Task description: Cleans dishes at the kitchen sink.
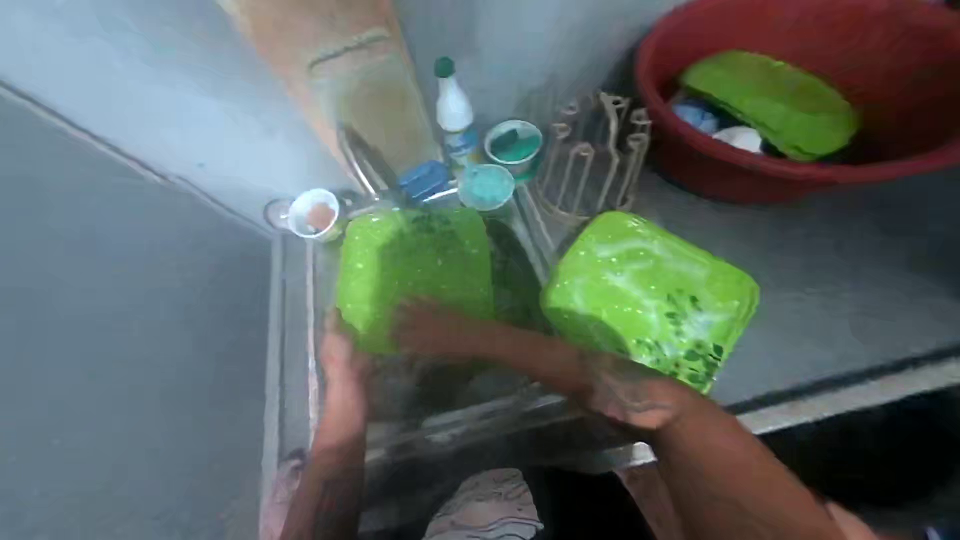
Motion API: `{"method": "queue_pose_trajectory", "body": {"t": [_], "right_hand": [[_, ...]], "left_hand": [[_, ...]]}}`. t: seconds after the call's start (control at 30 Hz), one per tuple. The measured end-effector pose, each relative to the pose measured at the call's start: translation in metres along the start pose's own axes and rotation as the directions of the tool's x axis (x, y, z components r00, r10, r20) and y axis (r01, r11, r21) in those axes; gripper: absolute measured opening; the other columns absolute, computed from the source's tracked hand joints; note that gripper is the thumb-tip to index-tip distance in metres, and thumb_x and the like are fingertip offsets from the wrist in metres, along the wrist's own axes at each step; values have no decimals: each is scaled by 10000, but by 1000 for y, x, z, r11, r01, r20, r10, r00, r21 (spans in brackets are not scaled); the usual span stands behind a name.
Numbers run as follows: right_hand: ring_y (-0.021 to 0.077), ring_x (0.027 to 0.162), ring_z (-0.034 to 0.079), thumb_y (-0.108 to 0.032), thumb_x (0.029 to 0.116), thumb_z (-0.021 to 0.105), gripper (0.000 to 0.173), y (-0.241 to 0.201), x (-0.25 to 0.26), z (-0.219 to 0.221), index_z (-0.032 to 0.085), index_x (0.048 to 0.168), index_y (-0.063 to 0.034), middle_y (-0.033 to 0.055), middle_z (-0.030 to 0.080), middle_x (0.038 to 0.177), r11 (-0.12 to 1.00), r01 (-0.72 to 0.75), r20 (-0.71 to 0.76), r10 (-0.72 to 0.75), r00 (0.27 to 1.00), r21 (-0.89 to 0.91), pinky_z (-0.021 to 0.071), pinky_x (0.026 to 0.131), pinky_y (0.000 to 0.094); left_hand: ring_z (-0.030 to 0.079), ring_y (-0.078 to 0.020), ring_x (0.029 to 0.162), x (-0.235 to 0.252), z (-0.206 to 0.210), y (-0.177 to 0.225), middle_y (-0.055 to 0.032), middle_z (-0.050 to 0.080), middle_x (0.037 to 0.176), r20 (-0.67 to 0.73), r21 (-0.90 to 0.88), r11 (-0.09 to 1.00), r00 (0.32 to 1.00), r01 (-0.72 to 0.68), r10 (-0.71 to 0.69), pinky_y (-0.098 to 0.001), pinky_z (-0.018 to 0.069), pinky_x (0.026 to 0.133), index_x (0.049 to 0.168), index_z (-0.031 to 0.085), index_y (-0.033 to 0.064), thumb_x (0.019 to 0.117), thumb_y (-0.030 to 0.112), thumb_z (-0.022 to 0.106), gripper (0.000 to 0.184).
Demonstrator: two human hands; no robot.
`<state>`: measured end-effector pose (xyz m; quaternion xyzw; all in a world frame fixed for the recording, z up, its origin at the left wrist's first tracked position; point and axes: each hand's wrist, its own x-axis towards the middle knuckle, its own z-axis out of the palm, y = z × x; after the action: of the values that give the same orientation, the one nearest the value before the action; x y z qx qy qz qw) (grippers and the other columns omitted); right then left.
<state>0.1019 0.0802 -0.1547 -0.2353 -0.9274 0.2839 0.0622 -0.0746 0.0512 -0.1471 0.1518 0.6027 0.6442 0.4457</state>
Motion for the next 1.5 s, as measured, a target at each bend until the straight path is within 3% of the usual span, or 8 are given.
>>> {"method": "queue_pose_trajectory", "body": {"t": [0.2,0.37,0.53,0.77,0.9,1.03,1.23,1.5], "right_hand": [[413,1534,283,-432,1057,519,670,77,4,-24,426,1527,35,257,328,1631,941,-327,-250,296,922,-91,222,1256,553],[390,1529,301,-511,1016,547,722,49,67,6,451,1532,-15,209,356,1633,965,-245,-396,192,898,-88,221,1255,560],[324,1580,194,-316,1116,374,520,14,24,11,380,1594,-111,120,278,1689,992,36,-6,-37,999,-120,111,1272,573],[384,1568,199,-567,1018,516,784,76,32,-28,409,1553,-4,218,263,1672,923,-376,-347,326,879,-86,151,1277,547],[277,1536,309,-437,1038,556,680,15,44,-4,393,1572,-48,134,369,1643,965,-262,-307,258,916,28,238,1271,447],[331,1552,281,-303,1074,505,502,4,18,19,481,1540,-119,93,390,1642,984,12,-194,-47,980,-179,155,1273,573],[304,1573,219,-544,1041,478,712,84,29,-13,425,1561,-60,151,304,1673,922,-361,-392,284,875,-138,157,1293,455],[244,1525,350,-246,1029,599,553,-19,24,34,471,1533,-60,91,434,1616,980,-167,-321,125,939,-109,192,1282,442]], "left_hand": [[676,-177,923,-7,-15,10,-115,661,1084,-57,20,1000,998,23,-21,-396,595,795,1360,492,37,1127,361,289,447],[698,-178,839,-18,12,-15,-101,688,961,136,-52,992,985,117,-109,-391,616,733,1263,532,36,1128,319,279,403],[674,-166,839,4,-3,-11,-89,665,987,28,-59,997,998,49,-48,-387,596,733,1311,507,43,1125,378,254,459],[687,-167,928,-15,-9,-8,-86,674,1071,68,19,999,997,35,-36,-396,607,796,1338,500,46,1123,339,313,409],[670,-109,925,-23,9,-21,-23,668,1037,259,-1,996,962,86,-83,-341,595,805,1279,508,93,1123,340,244,394],[679,-117,933,-12,-10,-12,-12,676,1033,251,-98,990,965,98,-71,-351,601,794,1257,510,124,1116,376,200,424],[677,-100,989,-9,-32,-5,-4,671,1091,195,36,999,980,-38,30,-335,598,849,1313,484,102,1126,321,254,369],[690,-58,887,-9,4,-18,38,705,988,332,-55,993,940,106,-82,-292,607,750,1214,547,152,1116,416,198,449]]}}
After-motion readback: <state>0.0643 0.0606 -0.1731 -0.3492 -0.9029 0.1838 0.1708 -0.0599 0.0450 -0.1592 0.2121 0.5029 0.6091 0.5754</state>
